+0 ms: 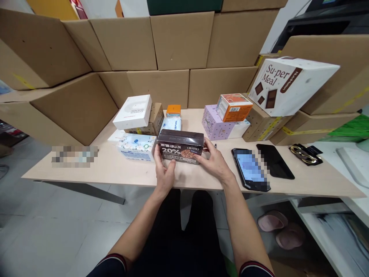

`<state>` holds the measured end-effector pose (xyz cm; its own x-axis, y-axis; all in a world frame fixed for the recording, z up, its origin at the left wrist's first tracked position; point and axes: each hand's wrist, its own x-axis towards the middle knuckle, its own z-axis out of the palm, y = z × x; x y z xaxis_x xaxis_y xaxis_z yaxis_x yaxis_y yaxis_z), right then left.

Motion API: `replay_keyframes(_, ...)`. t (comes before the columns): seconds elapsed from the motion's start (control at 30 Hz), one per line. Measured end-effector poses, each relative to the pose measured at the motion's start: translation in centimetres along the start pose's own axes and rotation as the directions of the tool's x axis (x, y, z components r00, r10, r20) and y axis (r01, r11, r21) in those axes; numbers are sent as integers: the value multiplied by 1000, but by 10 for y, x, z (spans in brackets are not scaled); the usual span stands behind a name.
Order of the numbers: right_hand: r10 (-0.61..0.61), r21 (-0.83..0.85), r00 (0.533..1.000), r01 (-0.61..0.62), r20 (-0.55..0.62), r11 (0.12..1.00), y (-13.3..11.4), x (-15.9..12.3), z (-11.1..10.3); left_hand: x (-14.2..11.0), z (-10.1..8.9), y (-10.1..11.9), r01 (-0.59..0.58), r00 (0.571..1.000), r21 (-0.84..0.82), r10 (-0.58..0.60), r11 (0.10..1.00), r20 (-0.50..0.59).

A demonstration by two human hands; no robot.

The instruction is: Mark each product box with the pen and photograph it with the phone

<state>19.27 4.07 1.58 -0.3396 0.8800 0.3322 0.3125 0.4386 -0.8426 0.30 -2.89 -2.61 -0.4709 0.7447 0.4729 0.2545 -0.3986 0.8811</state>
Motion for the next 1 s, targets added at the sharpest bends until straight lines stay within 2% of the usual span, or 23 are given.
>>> replay_keyframes(0.1,27,77,1000,-26,-16,997,2,-3,-2,-1,0,-2,-1,1000,-23,1,1000,2)
replay_keyframes(0.23,110,223,991,-91,-74,971,12,-11,-8,-7,-6,1,-86,994,-45,83,995,-75)
replay_keyframes(0.33,121,201,989,-101,-86,974,15,-15,-10,-10,-9,6,-121,987,-24,118,992,-112)
replay_keyframes(0.47,83,30,990,-80,-116,996,10,-13,-10,-7,-9,10,-45,995,0,45,999,-87)
replay_keyframes(0.6,38,-109,982,-59,-184,992,7,-11,-7,-3,-7,11,-18,999,-11,17,1000,-39)
replay_keyframes(0.73,92,-93,951,-124,-296,988,10,-9,-4,0,-6,12,74,997,-49,-73,996,26)
replay_keyframes(0.83,112,-104,947,-150,-303,983,12,-9,-3,1,-6,13,140,989,-59,-137,988,52)
replay_keyframes(1.0,116,-74,947,-144,-300,987,13,-10,-3,2,-4,11,174,983,-52,-171,983,63)
